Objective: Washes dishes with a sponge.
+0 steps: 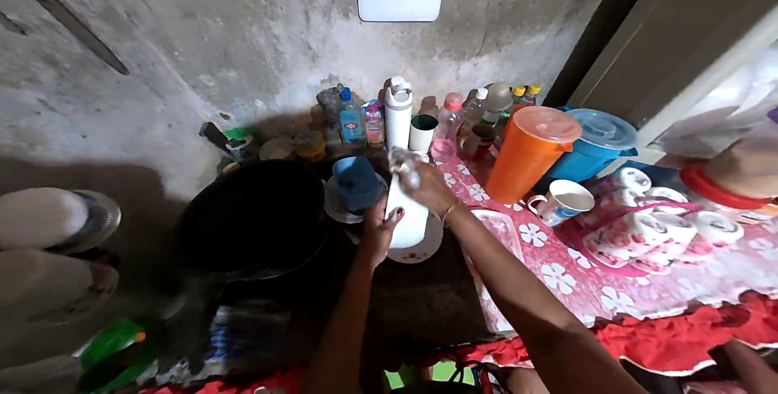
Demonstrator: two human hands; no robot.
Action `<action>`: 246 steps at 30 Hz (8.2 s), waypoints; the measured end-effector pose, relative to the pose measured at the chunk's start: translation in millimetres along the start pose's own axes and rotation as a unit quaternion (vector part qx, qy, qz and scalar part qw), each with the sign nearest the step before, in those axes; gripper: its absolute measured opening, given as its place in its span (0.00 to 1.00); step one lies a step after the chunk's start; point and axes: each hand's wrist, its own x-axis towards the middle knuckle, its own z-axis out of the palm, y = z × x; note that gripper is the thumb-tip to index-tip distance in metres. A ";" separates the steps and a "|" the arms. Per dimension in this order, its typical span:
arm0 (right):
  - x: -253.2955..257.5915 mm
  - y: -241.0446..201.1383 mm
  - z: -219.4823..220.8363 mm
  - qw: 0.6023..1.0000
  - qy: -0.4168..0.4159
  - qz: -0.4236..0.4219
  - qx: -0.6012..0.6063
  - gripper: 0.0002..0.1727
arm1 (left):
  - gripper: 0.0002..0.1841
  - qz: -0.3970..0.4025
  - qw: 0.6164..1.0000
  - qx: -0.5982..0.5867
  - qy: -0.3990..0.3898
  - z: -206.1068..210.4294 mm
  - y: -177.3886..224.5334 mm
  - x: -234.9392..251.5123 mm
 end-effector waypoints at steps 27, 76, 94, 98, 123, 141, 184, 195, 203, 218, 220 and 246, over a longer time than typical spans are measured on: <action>18.5 4.0 -13.1 0.974 -0.077 0.191 0.094 0.22 | 0.34 -0.077 0.987 0.133 -0.036 -16.3 19.3 -3.0; -60.6 -27.8 27.4 0.958 -0.022 0.265 0.108 0.31 | 0.19 -0.153 0.948 -0.095 0.261 -7.0 7.7 -8.7; -18.1 -46.5 -13.6 0.994 -0.104 -0.013 -0.031 0.20 | 0.32 -0.019 0.978 0.203 0.035 -11.3 13.3 -23.9; 13.2 -0.5 -30.7 0.987 -0.077 0.117 0.074 0.17 | 0.30 -0.032 0.983 0.180 -0.014 -21.9 18.4 -30.4; 12.6 41.9 7.5 0.893 0.013 0.306 0.330 0.26 | 0.22 -0.095 0.990 0.033 0.097 -16.1 24.4 -18.1; -6.0 -4.2 -2.6 0.977 0.059 0.184 0.094 0.27 | 0.16 -0.094 0.974 -0.124 0.167 20.5 18.2 9.3; -21.0 27.9 39.7 0.936 -0.230 0.205 -0.168 0.23 | 0.25 -0.223 0.966 -0.084 0.100 -10.0 -42.7 -2.3; -26.9 34.0 42.1 0.922 -0.284 0.186 -0.187 0.25 | 0.27 -0.226 0.964 -0.061 0.123 -16.1 -42.9 -1.5; -51.5 10.1 52.7 0.952 -0.250 0.104 0.141 0.29 | 0.20 -0.202 0.970 -0.017 0.136 -27.9 -35.5 13.5; 6.4 12.7 38.3 0.960 0.156 -0.166 -0.161 0.17 | 0.18 -0.116 0.968 0.193 0.106 9.5 14.4 4.0; 7.6 27.3 20.1 0.980 0.141 -0.017 -0.136 0.19 | 0.20 -0.129 0.966 0.188 0.121 6.1 13.4 -2.2; -3.5 34.4 39.9 0.954 0.271 -0.088 -0.091 0.13 | 0.18 0.025 0.932 0.361 -0.005 -13.0 20.4 11.5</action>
